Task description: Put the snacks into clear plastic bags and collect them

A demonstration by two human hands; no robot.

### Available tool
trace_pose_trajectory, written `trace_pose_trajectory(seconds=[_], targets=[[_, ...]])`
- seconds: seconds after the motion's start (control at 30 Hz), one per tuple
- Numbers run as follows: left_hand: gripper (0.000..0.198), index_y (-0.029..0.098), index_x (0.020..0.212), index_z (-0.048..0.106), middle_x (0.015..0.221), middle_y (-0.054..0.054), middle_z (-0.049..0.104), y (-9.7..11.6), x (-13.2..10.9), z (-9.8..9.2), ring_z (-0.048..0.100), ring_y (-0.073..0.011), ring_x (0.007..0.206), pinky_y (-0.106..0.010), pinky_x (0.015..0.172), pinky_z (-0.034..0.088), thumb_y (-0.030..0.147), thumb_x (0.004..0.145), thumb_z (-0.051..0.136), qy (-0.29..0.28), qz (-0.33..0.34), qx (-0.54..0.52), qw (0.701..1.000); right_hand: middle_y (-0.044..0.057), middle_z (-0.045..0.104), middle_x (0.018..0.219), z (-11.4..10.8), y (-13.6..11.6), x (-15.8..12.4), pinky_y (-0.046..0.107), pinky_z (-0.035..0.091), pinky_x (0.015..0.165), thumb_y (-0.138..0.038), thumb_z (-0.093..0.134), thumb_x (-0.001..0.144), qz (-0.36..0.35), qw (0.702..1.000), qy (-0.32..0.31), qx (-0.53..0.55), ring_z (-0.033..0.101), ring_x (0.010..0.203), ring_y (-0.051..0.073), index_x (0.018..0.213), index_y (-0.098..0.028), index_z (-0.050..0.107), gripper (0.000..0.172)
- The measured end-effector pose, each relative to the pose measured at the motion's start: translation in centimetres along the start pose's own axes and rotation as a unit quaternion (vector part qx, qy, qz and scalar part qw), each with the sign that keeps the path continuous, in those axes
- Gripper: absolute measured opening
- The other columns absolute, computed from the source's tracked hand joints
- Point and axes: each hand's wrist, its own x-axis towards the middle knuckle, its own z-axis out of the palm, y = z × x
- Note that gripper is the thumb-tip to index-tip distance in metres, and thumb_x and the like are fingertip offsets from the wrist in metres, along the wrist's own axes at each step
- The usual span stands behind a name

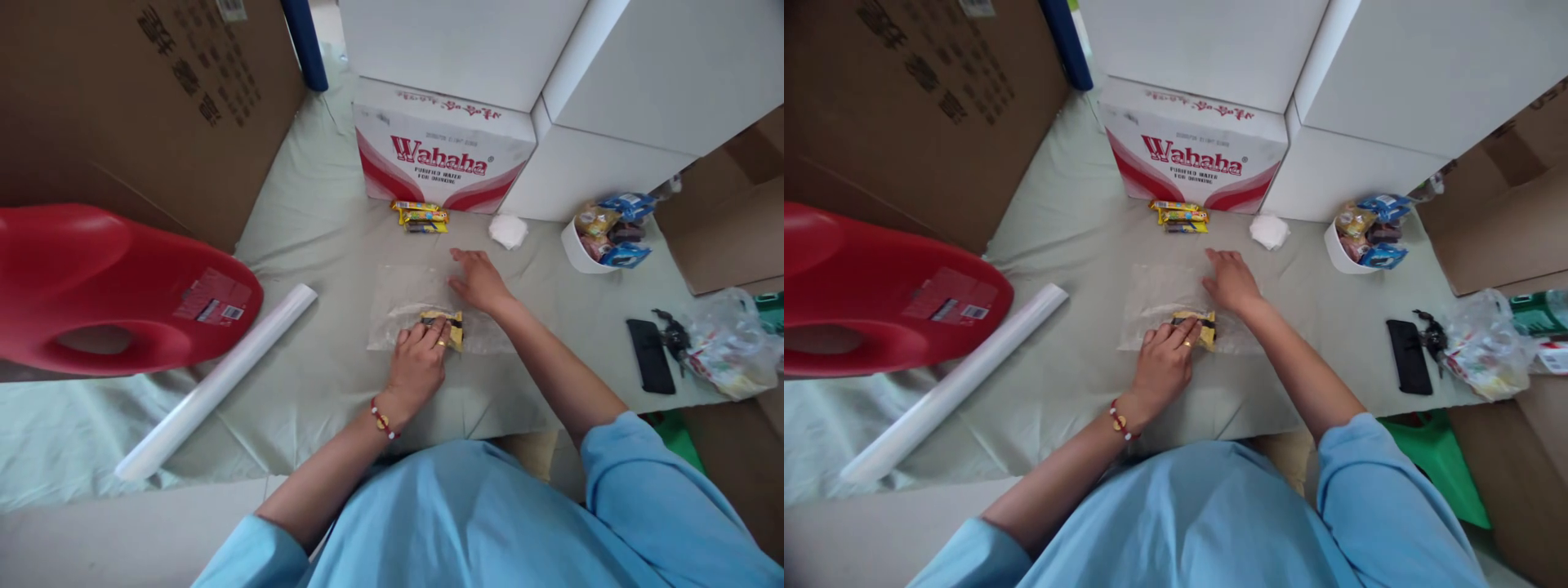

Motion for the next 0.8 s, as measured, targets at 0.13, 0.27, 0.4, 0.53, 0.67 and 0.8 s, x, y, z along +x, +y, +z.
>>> trace_pose_trajectory(seconds=[0.13,0.27,0.4,0.53,0.67,0.8], targets=[[0.055,0.02,0.15,0.059,0.155,-0.009,0.061,0.3,0.0,0.0,0.06,-0.0307,0.117,-0.049,0.093,0.047,0.013,0.098,0.045,0.002,-0.008,0.002,1.0,0.022,0.07,0.128,1.2,-0.7,2.5,0.041,0.045,0.105,-0.033,0.074,0.089,0.054,0.998,-0.034,-0.02,0.058,0.123,0.033,0.15,-0.007,0.054,0.07],[0.05,0.018,0.148,0.061,0.154,-0.008,0.062,0.5,0.1,-0.1,0.06,-0.0296,0.115,-0.047,0.09,0.047,0.015,0.099,0.047,0.0,-0.01,0.011,1.0,0.008,0.075,0.092,0.8,-0.4,2.9,0.029,0.046,0.083,-0.024,0.065,0.092,0.031,0.993,-0.082,0.076,0.064,0.087,0.02,0.107,-0.013,0.077,0.022],[0.047,0.019,0.146,0.062,0.153,-0.009,0.063,0.6,0.1,-0.2,0.061,-0.0287,0.112,-0.047,0.089,0.048,0.016,0.101,0.05,0.009,-0.015,0.027,0.999,0.004,0.066,0.083,-0.8,-0.2,0.9,0.027,0.041,0.074,-0.028,0.066,0.093,-0.054,0.987,0.008,0.153,0.056,0.073,0.015,0.097,-0.017,0.077,0.017],[0.042,0.018,0.139,0.066,0.149,-0.011,0.065,0.7,0.0,-0.1,0.062,-0.0288,0.112,-0.047,0.089,0.051,0.015,0.1,0.053,0.014,-0.013,0.023,1.0,0.006,0.061,0.093,-1.3,-1.5,-3.8,0.026,0.041,0.073,-0.029,0.057,0.101,-0.195,0.964,0.031,0.181,0.055,0.076,0.015,0.097,-0.018,0.074,0.02],[0.029,0.015,0.115,0.076,0.125,-0.014,0.075,0.3,-0.3,0.7,0.064,-0.0301,0.116,-0.05,0.097,0.054,0.011,0.097,0.054,0.024,-0.018,-0.011,1.0,0.003,0.057,0.09,0.3,-2.5,-8.2,0.024,0.038,0.067,-0.028,0.049,0.105,-0.209,0.966,-0.017,0.151,0.051,0.072,0.014,0.097,-0.022,0.071,0.024],[0.044,0.012,0.124,0.072,0.122,-0.015,0.076,-0.8,-0.9,1.4,0.067,-0.0288,0.12,-0.048,0.104,0.056,0.002,0.086,0.053,0.047,0.002,-0.103,0.994,0.004,0.059,0.096,2.9,-2.5,-9.7,0.025,0.045,0.073,-0.028,0.046,0.106,-0.198,0.954,0.013,0.226,0.057,0.082,0.016,0.115,-0.023,0.073,0.028]])
